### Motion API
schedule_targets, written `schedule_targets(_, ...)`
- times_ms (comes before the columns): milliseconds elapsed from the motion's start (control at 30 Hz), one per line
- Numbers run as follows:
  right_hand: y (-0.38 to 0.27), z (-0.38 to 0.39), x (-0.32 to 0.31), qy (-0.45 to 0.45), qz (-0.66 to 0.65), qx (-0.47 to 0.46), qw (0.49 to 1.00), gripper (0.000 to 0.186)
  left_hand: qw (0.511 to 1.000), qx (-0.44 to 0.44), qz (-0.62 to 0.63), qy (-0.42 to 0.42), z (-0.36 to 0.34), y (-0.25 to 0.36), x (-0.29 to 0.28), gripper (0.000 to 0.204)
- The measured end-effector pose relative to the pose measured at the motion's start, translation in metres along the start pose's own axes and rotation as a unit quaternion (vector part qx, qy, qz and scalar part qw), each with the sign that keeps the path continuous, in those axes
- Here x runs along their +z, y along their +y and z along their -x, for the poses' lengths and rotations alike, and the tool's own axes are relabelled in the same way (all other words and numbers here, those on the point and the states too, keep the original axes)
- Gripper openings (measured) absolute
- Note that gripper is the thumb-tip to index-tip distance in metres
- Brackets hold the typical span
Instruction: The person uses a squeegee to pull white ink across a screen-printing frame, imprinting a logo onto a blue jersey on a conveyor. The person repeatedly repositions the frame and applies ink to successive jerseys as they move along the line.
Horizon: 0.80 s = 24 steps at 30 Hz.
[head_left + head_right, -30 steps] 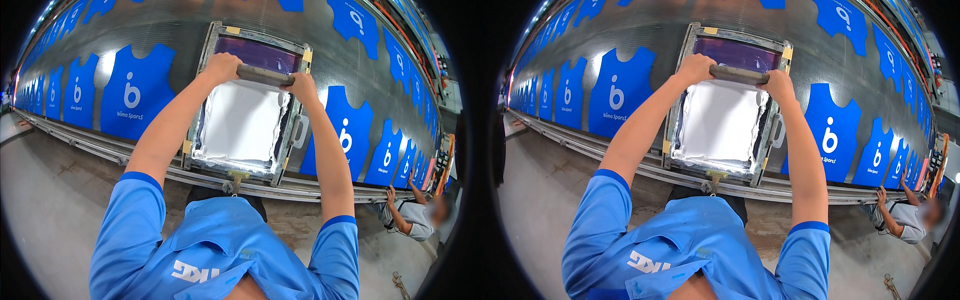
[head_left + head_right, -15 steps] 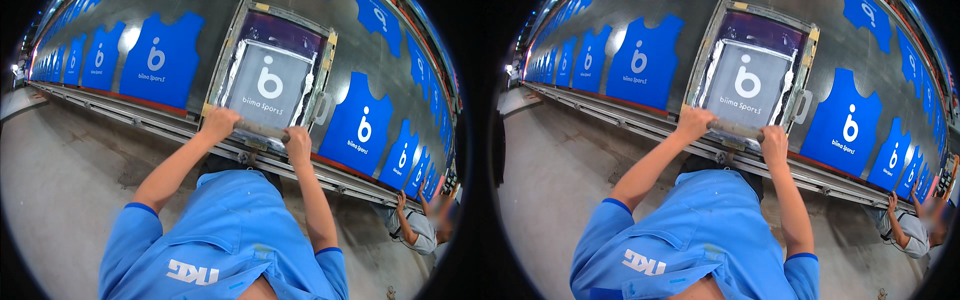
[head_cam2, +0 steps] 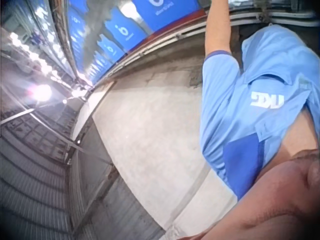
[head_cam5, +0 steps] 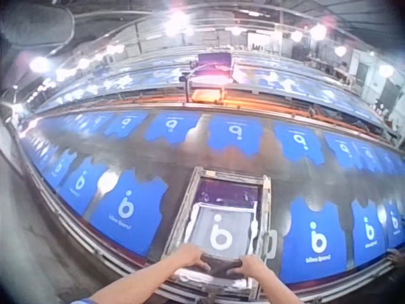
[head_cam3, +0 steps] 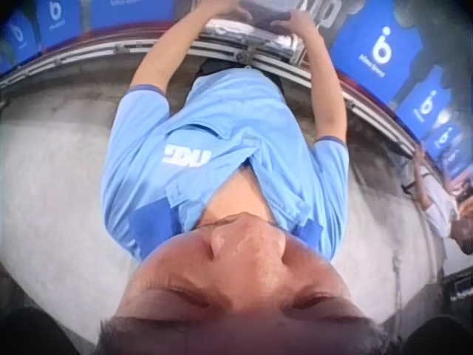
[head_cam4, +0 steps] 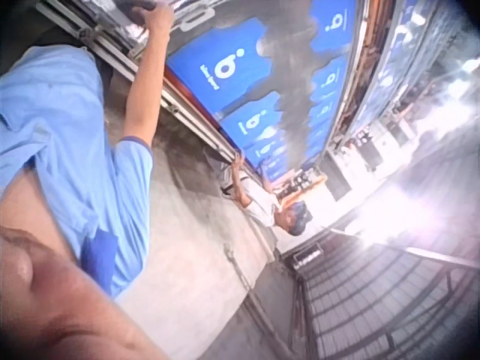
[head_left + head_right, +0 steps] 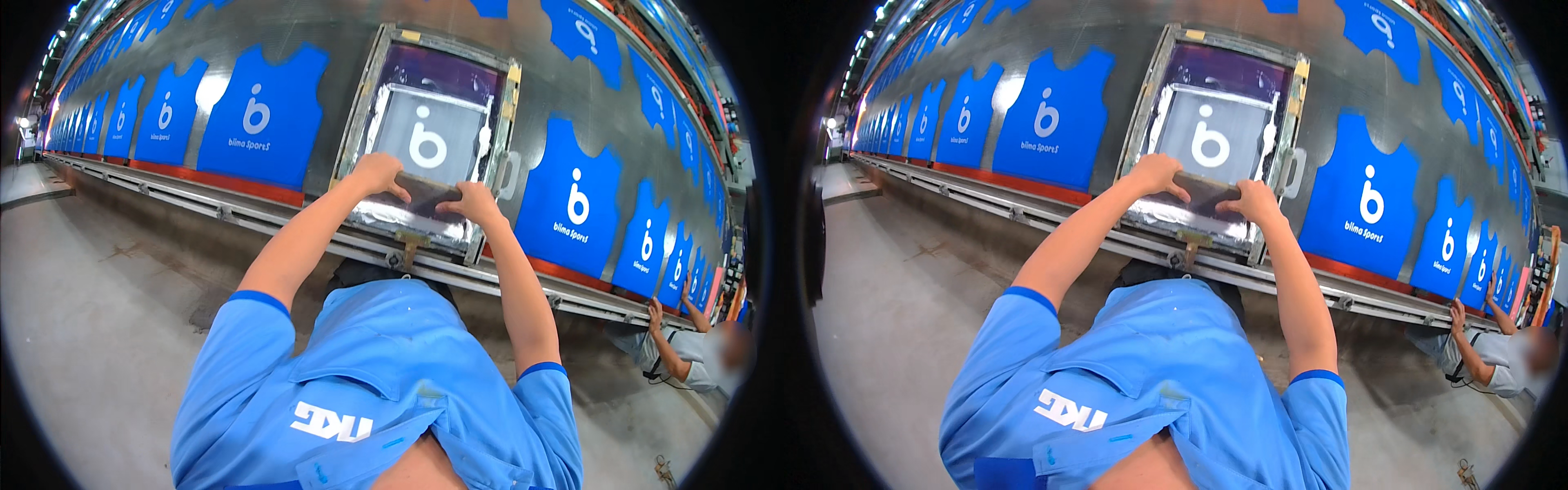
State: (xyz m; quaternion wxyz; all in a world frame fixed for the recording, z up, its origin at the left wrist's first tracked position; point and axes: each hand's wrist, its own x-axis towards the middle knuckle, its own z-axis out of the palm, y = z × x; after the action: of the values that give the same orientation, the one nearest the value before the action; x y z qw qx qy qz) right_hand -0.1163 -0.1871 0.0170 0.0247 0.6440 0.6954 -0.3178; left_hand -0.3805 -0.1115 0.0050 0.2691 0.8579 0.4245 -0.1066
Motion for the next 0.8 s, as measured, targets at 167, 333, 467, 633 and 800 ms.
schedule_targets(167, 0.003, -0.014, -0.009, -0.152, -0.077, 0.039, 0.985, 0.085, 0.982, 0.034, 0.11, -0.148, -0.022, -0.024, 0.001, 0.086)
schedule_targets(333, 0.078, -0.011, -0.036, 0.271, -0.339, 0.099, 0.895, 0.037, 0.999, 0.022, 0.019, 0.033, -0.09, -0.017, -0.055, 0.08)
schedule_targets(467, 0.148, 0.01, 0.011, 0.397, -0.201, 0.183, 0.877, 0.034, 0.984, 0.03, -0.016, 0.174, -0.14, -0.017, -0.088, 0.071)
schedule_targets(633, 0.118, 0.012, 0.022, 0.282, -0.343, 0.215, 0.87, 0.028, 0.995, 0.022, -0.035, 0.091, -0.167, -0.025, -0.094, 0.063)
schedule_targets(800, 0.121, -0.004, 0.023, 0.245, -0.467, 0.237, 0.816, 0.023, 0.997, 0.03, -0.036, 0.069, -0.167, -0.028, -0.08, 0.055)
